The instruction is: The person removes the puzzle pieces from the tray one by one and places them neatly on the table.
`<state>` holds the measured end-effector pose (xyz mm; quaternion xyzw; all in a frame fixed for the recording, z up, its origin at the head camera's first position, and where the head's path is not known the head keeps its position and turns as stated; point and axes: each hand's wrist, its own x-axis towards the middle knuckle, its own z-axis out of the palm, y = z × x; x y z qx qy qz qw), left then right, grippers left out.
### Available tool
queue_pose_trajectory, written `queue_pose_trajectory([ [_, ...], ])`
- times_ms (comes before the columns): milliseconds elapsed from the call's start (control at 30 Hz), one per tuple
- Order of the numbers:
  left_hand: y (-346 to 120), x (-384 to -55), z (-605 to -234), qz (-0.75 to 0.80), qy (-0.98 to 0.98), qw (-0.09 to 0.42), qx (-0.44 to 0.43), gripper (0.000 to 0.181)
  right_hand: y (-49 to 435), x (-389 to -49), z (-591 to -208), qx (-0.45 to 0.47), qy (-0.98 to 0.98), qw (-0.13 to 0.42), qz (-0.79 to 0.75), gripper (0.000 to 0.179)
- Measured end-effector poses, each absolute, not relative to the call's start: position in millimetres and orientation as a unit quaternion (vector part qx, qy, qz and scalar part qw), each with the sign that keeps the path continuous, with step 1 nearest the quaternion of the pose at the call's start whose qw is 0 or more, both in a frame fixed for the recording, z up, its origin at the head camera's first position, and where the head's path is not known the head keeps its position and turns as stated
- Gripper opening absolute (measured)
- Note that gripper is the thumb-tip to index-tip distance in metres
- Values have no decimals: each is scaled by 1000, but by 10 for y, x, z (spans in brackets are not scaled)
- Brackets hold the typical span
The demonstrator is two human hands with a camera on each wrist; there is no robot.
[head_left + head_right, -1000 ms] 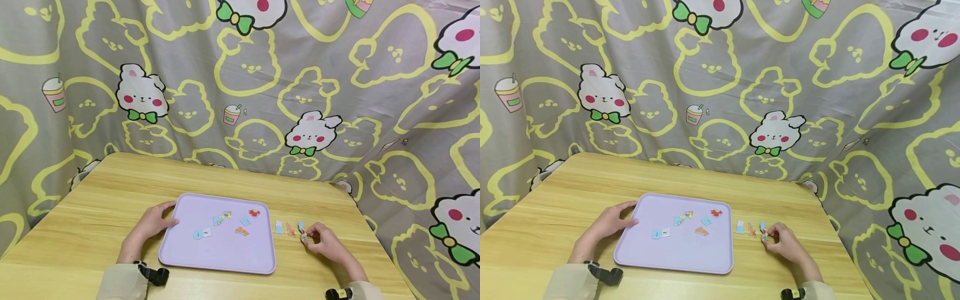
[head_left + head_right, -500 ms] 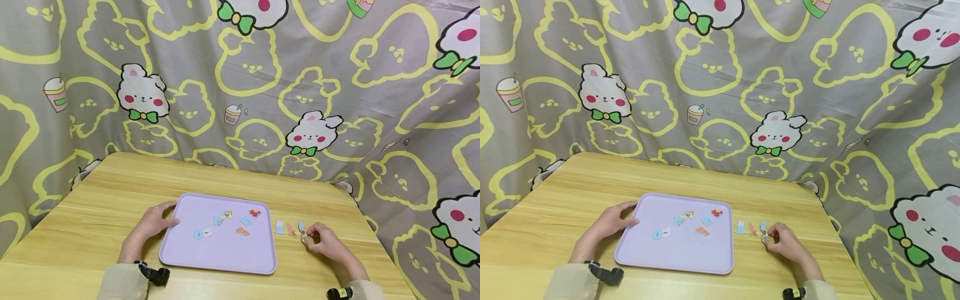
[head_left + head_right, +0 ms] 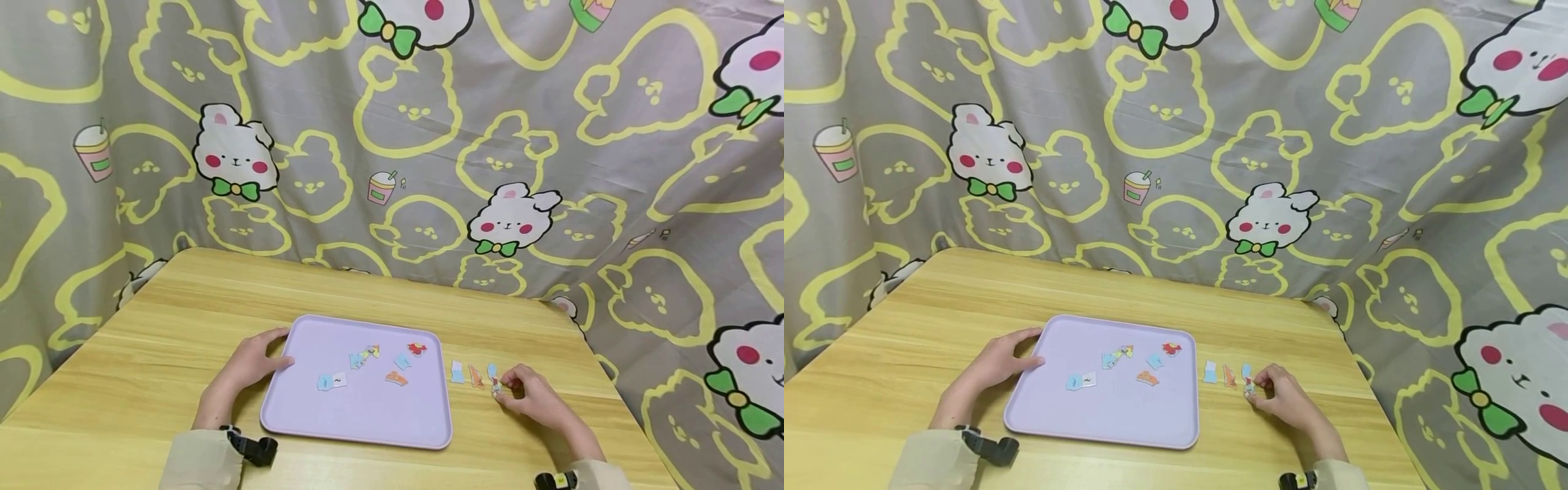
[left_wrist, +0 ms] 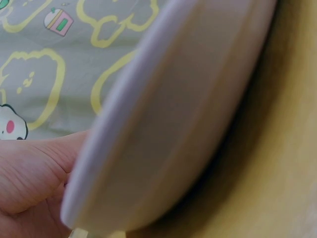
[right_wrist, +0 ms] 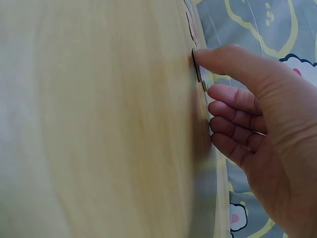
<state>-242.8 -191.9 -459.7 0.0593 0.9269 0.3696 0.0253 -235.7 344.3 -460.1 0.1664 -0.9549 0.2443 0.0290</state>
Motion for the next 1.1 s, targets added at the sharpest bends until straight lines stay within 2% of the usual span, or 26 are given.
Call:
queue_pose_trajectory([
  [267, -1921, -2431, -4593, 368, 928, 26, 57, 64, 3343, -2378, -4603, 182, -952, 44, 242, 24],
  [600, -1910, -2430, -4588, 373, 926, 29, 51, 63, 3061, -2477, -4598, 258, -933, 83, 237, 21],
  [1100, -1916, -2437, -4588, 374, 925, 32, 48, 63, 2570, -2608, -4551, 306, -917, 96, 236, 27],
])
